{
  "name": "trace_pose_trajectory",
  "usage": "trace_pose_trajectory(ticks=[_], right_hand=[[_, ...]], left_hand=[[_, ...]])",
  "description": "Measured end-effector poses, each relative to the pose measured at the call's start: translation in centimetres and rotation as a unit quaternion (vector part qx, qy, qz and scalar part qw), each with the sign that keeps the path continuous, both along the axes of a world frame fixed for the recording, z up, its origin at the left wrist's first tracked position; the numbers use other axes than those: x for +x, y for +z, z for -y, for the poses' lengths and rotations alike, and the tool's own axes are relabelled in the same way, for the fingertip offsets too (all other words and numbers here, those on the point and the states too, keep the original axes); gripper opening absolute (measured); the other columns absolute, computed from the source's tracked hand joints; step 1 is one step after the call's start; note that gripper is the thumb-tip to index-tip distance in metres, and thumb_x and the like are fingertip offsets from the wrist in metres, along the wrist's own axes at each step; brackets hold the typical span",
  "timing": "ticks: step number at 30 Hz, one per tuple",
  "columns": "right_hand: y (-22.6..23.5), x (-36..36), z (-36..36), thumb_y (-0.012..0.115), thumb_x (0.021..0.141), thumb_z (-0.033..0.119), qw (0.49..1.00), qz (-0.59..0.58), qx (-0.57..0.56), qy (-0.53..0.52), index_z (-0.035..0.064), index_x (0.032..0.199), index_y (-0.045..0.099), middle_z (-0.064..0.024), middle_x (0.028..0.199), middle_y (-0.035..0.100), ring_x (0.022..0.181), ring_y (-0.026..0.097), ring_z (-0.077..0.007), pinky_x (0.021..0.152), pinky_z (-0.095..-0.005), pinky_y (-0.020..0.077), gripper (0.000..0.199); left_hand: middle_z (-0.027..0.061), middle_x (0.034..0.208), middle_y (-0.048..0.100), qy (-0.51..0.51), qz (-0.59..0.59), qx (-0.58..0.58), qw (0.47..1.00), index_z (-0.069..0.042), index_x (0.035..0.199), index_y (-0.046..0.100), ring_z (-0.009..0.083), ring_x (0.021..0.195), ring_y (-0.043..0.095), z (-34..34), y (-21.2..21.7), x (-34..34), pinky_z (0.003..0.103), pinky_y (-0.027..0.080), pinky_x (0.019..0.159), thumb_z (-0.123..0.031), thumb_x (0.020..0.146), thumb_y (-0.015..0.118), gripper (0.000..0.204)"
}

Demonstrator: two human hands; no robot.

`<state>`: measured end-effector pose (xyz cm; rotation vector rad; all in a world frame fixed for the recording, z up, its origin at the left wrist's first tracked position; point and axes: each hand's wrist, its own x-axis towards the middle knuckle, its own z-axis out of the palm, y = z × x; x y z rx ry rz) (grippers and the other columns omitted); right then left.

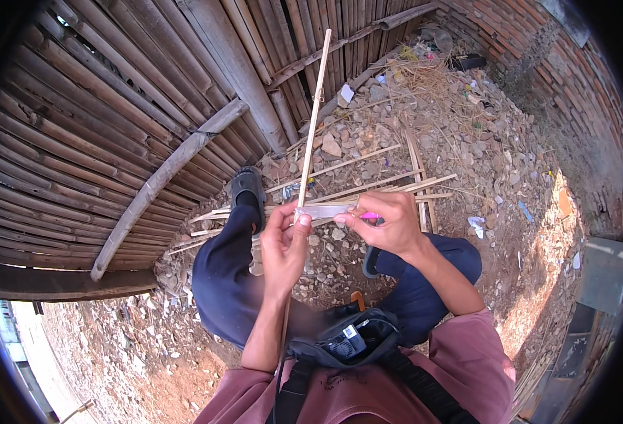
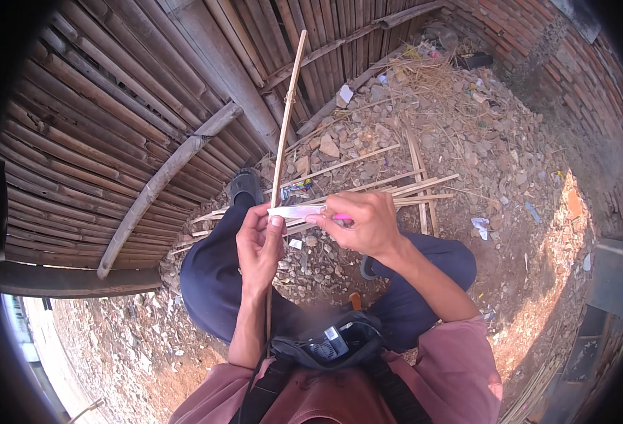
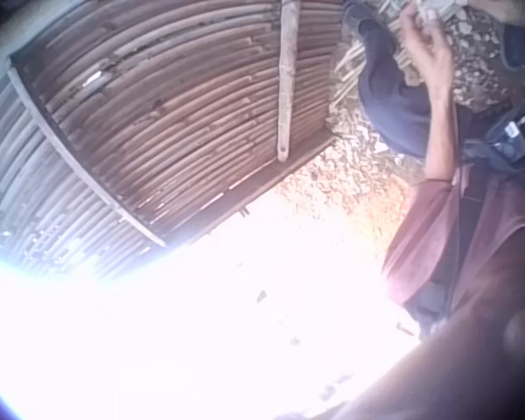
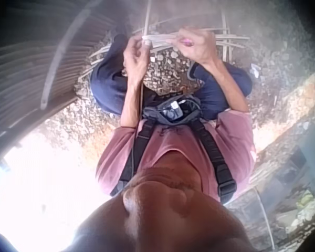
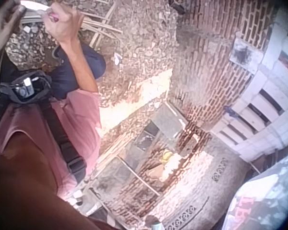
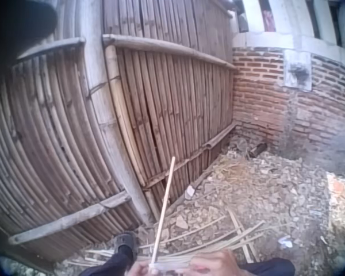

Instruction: The person whittles a strip of bamboo using a knife, shaving down the edges and surface while sitting in a dirt area.

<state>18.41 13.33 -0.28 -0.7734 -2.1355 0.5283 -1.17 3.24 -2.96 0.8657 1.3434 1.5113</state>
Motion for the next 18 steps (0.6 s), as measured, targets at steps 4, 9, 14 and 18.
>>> trace_pose_trajectory(ticks=[4, 9, 14, 18], right_hand=[[0.1, -0.2, 0.3, 0.088, 0.085, 0.030, 1.000, -0.004, 0.001, -0.008, 0.0104, 0.069, 0.067, -0.0023, 0.063, 0.067, 0.052, 0.065, -0.0221, 0.046, -0.0372, 0.0429, 0.033], [0.9, -0.4, 0.8, 0.091, 0.081, 0.023, 0.999, 0.026, -0.008, -0.028, 0.0058, 0.070, 0.069, -0.0065, 0.064, 0.067, 0.052, 0.065, -0.0237, 0.048, -0.0357, 0.0450, 0.030], [0.6, -0.7, 1.2, 0.091, 0.081, 0.023, 0.998, 0.014, 0.018, -0.051, 0.0062, 0.069, 0.068, -0.0063, 0.063, 0.066, 0.050, 0.063, -0.0243, 0.046, -0.0365, 0.0433, 0.031], [0.3, -0.9, 1.4, 0.092, 0.081, 0.024, 0.998, 0.007, 0.019, -0.065, 0.0061, 0.069, 0.068, -0.0070, 0.062, 0.065, 0.050, 0.063, -0.0250, 0.047, -0.0374, 0.0431, 0.032]], left_hand=[[0.0042, 0.099, 0.072, 0.006, -0.012, -0.009, 1.000, 0.003, 0.132, 0.060, 0.0039, 0.084, 0.063, -0.1, 0.4, 0.0, 0.020, 0.050, 0.070, -0.014, 0.107, 0.067, 0.031], [0.0038, 0.096, 0.072, 0.012, -0.006, -0.018, 1.000, 0.002, 0.124, 0.061, 0.0012, 0.077, 0.060, -0.3, 0.5, 0.0, 0.018, 0.044, 0.063, -0.013, 0.107, 0.066, 0.024], [0.0016, 0.091, 0.071, 0.015, -0.032, -0.027, 0.999, 0.000, 0.114, 0.060, -0.0024, 0.069, 0.051, -0.6, 0.7, -0.1, 0.017, 0.034, 0.055, -0.014, 0.108, 0.066, 0.016], [0.0002, 0.090, 0.071, 0.011, -0.031, -0.023, 0.999, -0.002, 0.110, 0.059, -0.0030, 0.068, 0.049, -0.7, 0.6, -0.1, 0.017, 0.033, 0.055, -0.014, 0.108, 0.065, 0.013]])
